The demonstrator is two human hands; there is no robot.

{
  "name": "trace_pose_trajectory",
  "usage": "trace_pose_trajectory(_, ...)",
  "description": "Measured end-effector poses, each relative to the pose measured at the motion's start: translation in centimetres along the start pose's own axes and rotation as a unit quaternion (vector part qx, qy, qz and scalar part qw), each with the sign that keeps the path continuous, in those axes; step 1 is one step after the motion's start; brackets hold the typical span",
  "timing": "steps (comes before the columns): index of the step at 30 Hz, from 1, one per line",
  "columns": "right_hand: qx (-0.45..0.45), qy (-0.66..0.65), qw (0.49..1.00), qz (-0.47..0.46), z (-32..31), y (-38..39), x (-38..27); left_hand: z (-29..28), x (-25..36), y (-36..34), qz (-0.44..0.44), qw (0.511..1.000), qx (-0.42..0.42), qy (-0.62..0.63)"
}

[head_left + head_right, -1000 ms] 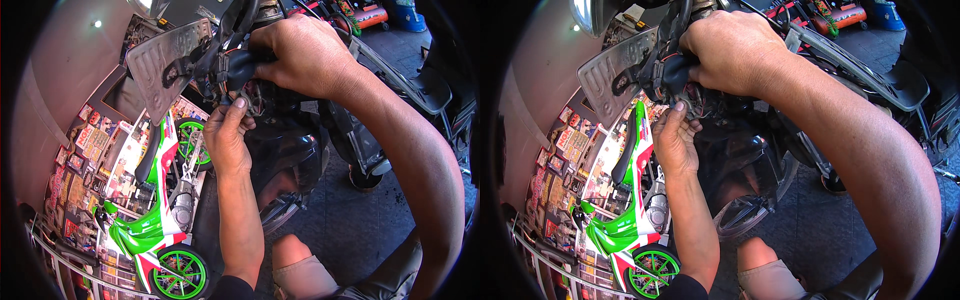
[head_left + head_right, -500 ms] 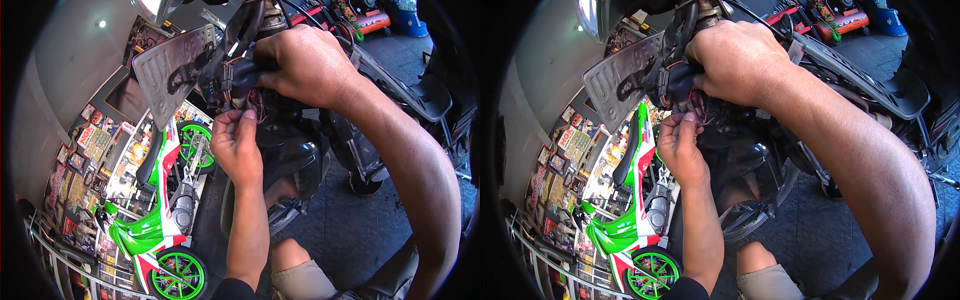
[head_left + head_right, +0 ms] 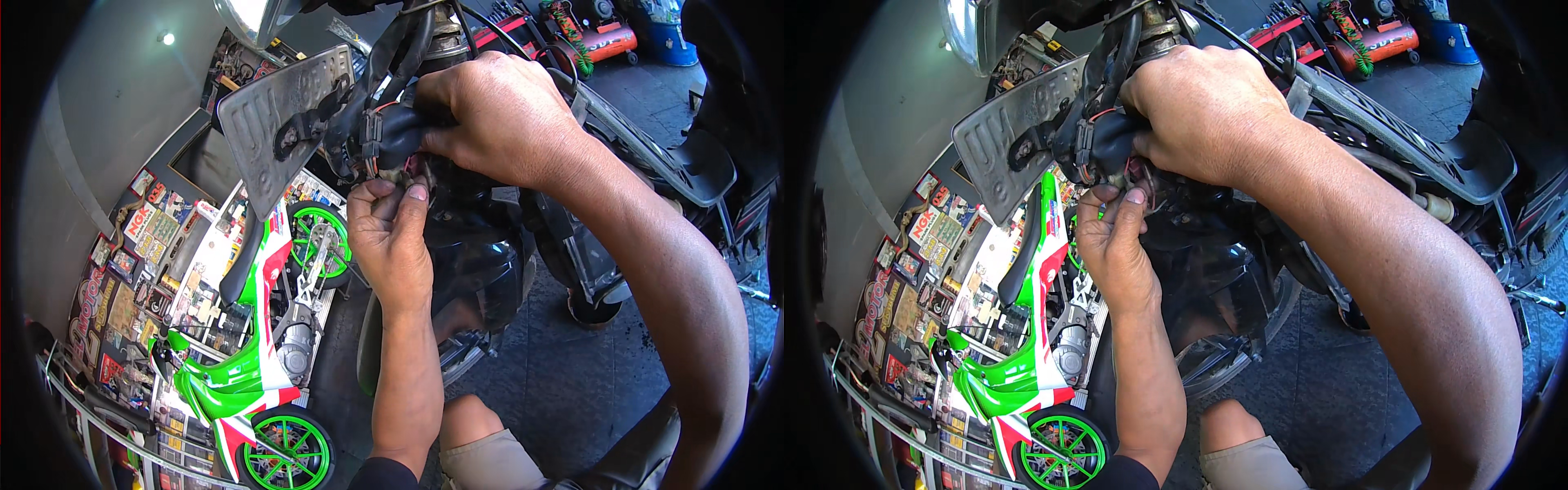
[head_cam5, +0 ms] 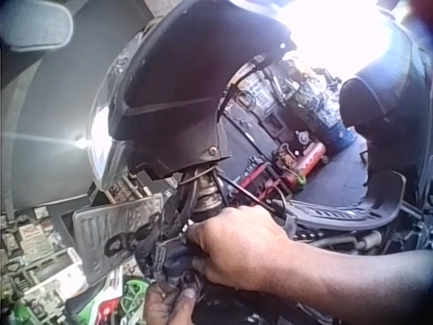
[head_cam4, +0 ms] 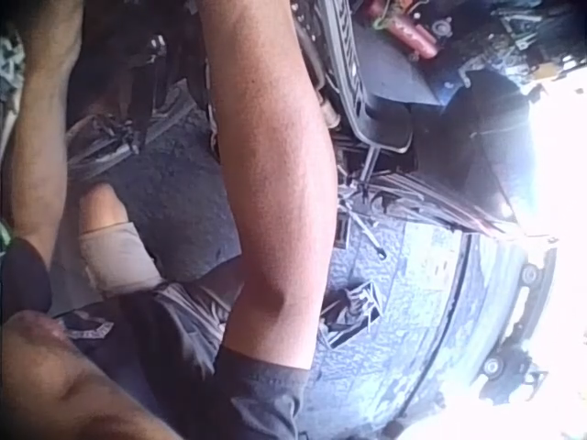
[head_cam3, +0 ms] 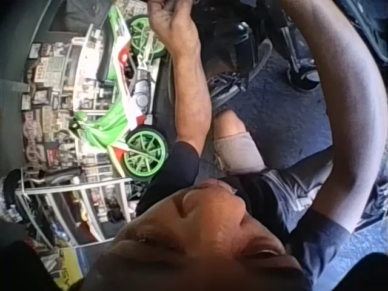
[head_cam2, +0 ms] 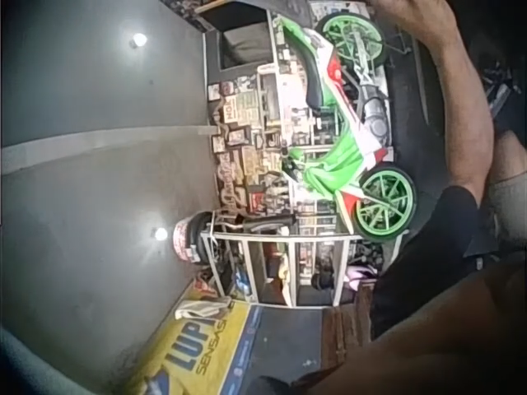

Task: The recorder is shown troubleshooting and repairing wiring behind the front cowl of a motorcycle.

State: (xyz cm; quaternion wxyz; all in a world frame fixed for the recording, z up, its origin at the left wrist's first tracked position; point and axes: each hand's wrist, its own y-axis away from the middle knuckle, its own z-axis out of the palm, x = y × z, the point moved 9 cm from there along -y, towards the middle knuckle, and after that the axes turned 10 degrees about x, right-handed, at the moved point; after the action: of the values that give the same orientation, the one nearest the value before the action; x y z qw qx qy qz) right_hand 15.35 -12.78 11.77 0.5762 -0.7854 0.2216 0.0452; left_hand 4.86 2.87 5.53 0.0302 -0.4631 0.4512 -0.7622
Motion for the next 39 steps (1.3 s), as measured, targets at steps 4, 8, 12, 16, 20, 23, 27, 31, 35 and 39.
trace_pose_trajectory(4,-0.001,0.002,1.0,-0.002,-0.06,-0.06,-0.07,0.31,-0.07,-0.15,-0.013,1.0,-0.004,0.014)
trace_pose_trajectory(8,-0.008,0.0,1.0,0.004,0.06,-0.07,-0.05,0.23,-0.07,-0.2,-0.015,1.0,-0.001,0.004)
trace_pose_trajectory(12,-0.005,-0.001,1.0,0.005,0.03,-0.09,0.01,0.27,-0.29,-0.3,-0.019,1.0,-0.001,-0.008)
trace_pose_trajectory(16,-0.001,-0.001,1.0,-0.001,-0.02,-0.11,-0.09,0.62,-0.54,0.06,-0.014,1.0,0.021,0.003)
trace_pose_trajectory(20,-0.011,0.003,1.0,0.004,0.13,-0.08,0.06,0.74,-0.58,0.1,-0.015,1.0,0.02,0.017)
trace_pose_trajectory(23,-0.009,-0.002,1.0,0.001,0.08,-0.03,0.03,0.62,-0.71,-0.18,-0.012,1.0,0.006,-0.005)
trace_pose_trajectory(27,-0.01,0.002,1.0,0.0,0.14,-0.11,0.1,0.66,-0.57,-0.25,0.004,0.999,-0.031,0.02)
trace_pose_trajectory(31,-0.009,-0.005,1.0,0.002,0.07,-0.15,0.11,0.69,-0.82,-0.33,-0.01,0.998,-0.042,0.038)
trace_pose_trajectory(35,-0.017,-0.002,1.0,0.007,0.15,-0.21,0.23,0.91,-0.7,-0.48,-0.003,0.997,-0.054,0.064)
trace_pose_trajectory(39,-0.019,0.003,1.0,0.01,0.32,-0.24,0.32,0.85,-0.41,-0.44,0.009,0.995,-0.068,0.075)
